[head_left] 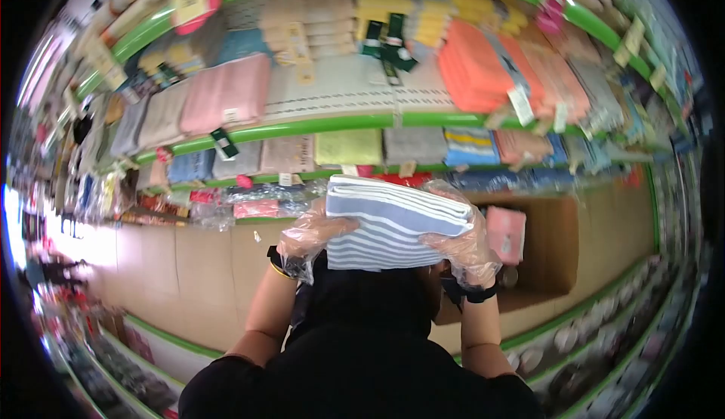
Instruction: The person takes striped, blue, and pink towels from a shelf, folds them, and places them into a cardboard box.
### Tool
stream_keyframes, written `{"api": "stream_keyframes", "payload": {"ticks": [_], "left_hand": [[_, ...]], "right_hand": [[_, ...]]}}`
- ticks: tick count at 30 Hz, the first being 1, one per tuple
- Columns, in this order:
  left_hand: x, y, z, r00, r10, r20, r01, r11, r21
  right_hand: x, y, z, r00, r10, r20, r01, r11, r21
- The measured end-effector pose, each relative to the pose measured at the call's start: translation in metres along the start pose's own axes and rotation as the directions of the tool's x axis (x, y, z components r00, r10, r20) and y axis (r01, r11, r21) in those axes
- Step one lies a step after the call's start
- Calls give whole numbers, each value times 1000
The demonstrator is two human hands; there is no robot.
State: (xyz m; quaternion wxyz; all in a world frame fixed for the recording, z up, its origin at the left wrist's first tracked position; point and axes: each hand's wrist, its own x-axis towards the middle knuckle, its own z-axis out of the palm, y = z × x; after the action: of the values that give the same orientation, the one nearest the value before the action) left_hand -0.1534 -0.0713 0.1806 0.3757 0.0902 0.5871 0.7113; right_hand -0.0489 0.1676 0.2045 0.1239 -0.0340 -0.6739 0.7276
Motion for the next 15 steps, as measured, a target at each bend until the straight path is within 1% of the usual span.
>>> {"api": "stream_keyframes", "payload": {"ticks": [1,2,3,4,5,6,7,8,9,10,11,12,13,14,15], "left_hand": [[-3,6,-7,999,-27,-44,30,998,51],[1,-6,-29,999,44,-16,-43,995,85],[0,-1,-36,997,63,-45,-59,995,82],[1,7,-42,986,132,-100,-121,987,103],[4,15,-49,969,200,-146,-182,975,128],[13,21,-60,889,426,-170,-331,852,406],[22,34,-70,770,626,-123,-413,635,653],[25,50,-82,784,610,-111,-363,597,715],[28,70,-90,799,593,-103,-312,554,772],[37,84,-98,792,601,-103,-316,549,774],[48,98,-107,830,527,-182,-128,498,858],[60,110,-114,845,461,-270,59,421,905],[71,114,-122,814,525,-249,20,403,915],[89,115,-133,813,558,-166,-3,289,957],[107,118,-141,806,586,-80,-26,170,985]], "right_hand": [[14,2,4,999,-11,46,10,1000,6],[28,7,6,994,-12,110,25,993,-112],[41,9,10,986,-11,165,49,972,-228],[55,-3,21,986,43,159,1,963,-268],[69,-11,32,983,34,178,15,964,-265],[82,-18,42,982,-58,181,121,926,-358],[96,-24,50,971,-151,187,221,867,-447],[115,-22,56,968,-168,189,242,833,-498],[134,-19,61,968,-146,203,216,897,-386],[153,-14,66,969,-122,216,179,947,-268],[178,-3,67,963,-68,262,144,949,-280],[202,8,66,953,-17,303,111,949,-296],[219,14,71,954,-25,298,118,947,-298],[233,17,78,978,-15,206,113,873,-475],[246,22,81,993,-26,113,92,767,-635]]}}
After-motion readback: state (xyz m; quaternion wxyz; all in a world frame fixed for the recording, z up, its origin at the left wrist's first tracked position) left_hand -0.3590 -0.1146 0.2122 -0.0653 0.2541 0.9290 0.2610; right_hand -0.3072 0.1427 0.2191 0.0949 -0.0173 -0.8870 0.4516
